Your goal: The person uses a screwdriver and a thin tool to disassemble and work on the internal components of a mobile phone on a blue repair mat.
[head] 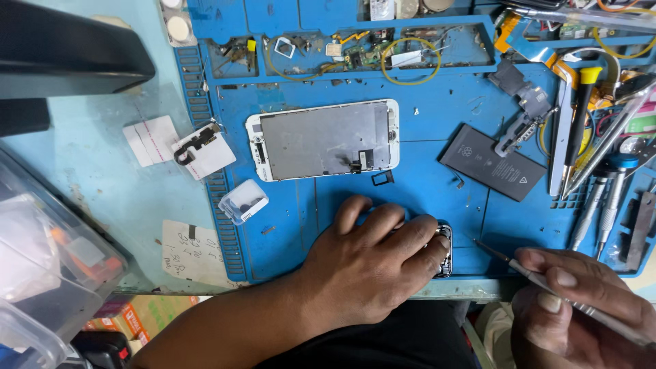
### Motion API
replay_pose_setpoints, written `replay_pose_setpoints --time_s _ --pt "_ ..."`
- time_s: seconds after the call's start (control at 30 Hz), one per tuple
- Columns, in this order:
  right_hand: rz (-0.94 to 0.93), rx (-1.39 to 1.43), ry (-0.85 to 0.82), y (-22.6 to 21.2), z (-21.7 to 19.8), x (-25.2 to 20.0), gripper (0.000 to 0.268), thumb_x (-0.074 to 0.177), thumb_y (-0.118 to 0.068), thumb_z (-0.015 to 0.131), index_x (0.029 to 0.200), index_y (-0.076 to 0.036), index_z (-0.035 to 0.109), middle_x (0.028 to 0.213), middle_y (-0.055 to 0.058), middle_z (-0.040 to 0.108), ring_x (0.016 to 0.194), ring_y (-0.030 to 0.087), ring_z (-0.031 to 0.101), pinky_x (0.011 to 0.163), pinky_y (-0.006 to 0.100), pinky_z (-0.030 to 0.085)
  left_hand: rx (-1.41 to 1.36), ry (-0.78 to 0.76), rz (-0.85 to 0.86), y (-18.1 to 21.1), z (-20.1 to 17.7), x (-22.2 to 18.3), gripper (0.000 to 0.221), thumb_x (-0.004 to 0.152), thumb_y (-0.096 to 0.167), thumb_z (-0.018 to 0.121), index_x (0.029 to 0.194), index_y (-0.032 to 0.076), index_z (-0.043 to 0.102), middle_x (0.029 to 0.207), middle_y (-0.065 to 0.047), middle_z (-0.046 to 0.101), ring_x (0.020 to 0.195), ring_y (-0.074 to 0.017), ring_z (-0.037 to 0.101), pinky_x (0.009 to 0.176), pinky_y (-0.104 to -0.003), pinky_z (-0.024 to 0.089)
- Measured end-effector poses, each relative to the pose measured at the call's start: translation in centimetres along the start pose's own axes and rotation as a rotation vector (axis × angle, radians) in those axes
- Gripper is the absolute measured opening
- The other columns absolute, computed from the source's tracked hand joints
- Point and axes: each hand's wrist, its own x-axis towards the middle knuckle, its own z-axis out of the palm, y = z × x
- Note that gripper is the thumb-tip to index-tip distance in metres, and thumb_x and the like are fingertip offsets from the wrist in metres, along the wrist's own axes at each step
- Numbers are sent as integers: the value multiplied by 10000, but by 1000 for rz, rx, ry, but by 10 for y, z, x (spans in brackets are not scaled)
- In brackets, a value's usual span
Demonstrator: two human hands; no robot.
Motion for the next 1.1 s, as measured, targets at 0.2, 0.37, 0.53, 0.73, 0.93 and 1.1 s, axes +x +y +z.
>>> replay_pose_setpoints --time_s 0.2,0.37,0.53,0.73,0.93,1.1 --pt "-227 -27 127 -36 54 15 342 860 72 653 1192 14 597 1233 230 662 1234 303 678 942 365 618 31 -7 4 1 0 1 290 1043 254 593 1291 151 703 1216 19 576 1080 -186 541 1001 -428 363" --pt "-482 -93 88 -47 63 26 257 920 49 638 1165 -7 586 1168 187 676 1173 333 742 997 436 636 30 -17 16 0 1 -1 276 1026 229 591 1265 156 708 1250 14 589 1101 -180 546 1012 -428 345" --pt "-870 -152 151 -20 69 48 691 1051 83 639 1550 -230 277 1207 164 666 1147 287 758 1041 406 673 -7 10 -4 -1 3 -2 230 1017 218 660 1229 138 698 1236 18 611 1111 -177 557 1024 -425 344" --pt "-859 -232 385 -6 67 47 518 975 88 660 1391 17 361 1067 223 675 979 336 753 857 374 667 -90 36 -99 10 -3 5 372 944 322 788 1244 134 676 1208 5 604 1118 -201 551 1033 -440 333" --pt "-757 -260 380 1 57 38 56 1023 66 676 1049 68 627 1064 227 706 1058 313 770 930 340 671 8 -71 -203 32 -12 13 643 798 447 835 1287 91 615 1251 -84 562 1147 -279 510 1007 -494 309" --pt "-603 -314 277 -13 42 37 68 946 76 707 932 52 645 1031 209 722 990 279 751 902 317 617 37 -114 -215 40 -10 16 705 769 397 853 1344 91 583 1267 -88 553 1156 -268 512 997 -484 310"
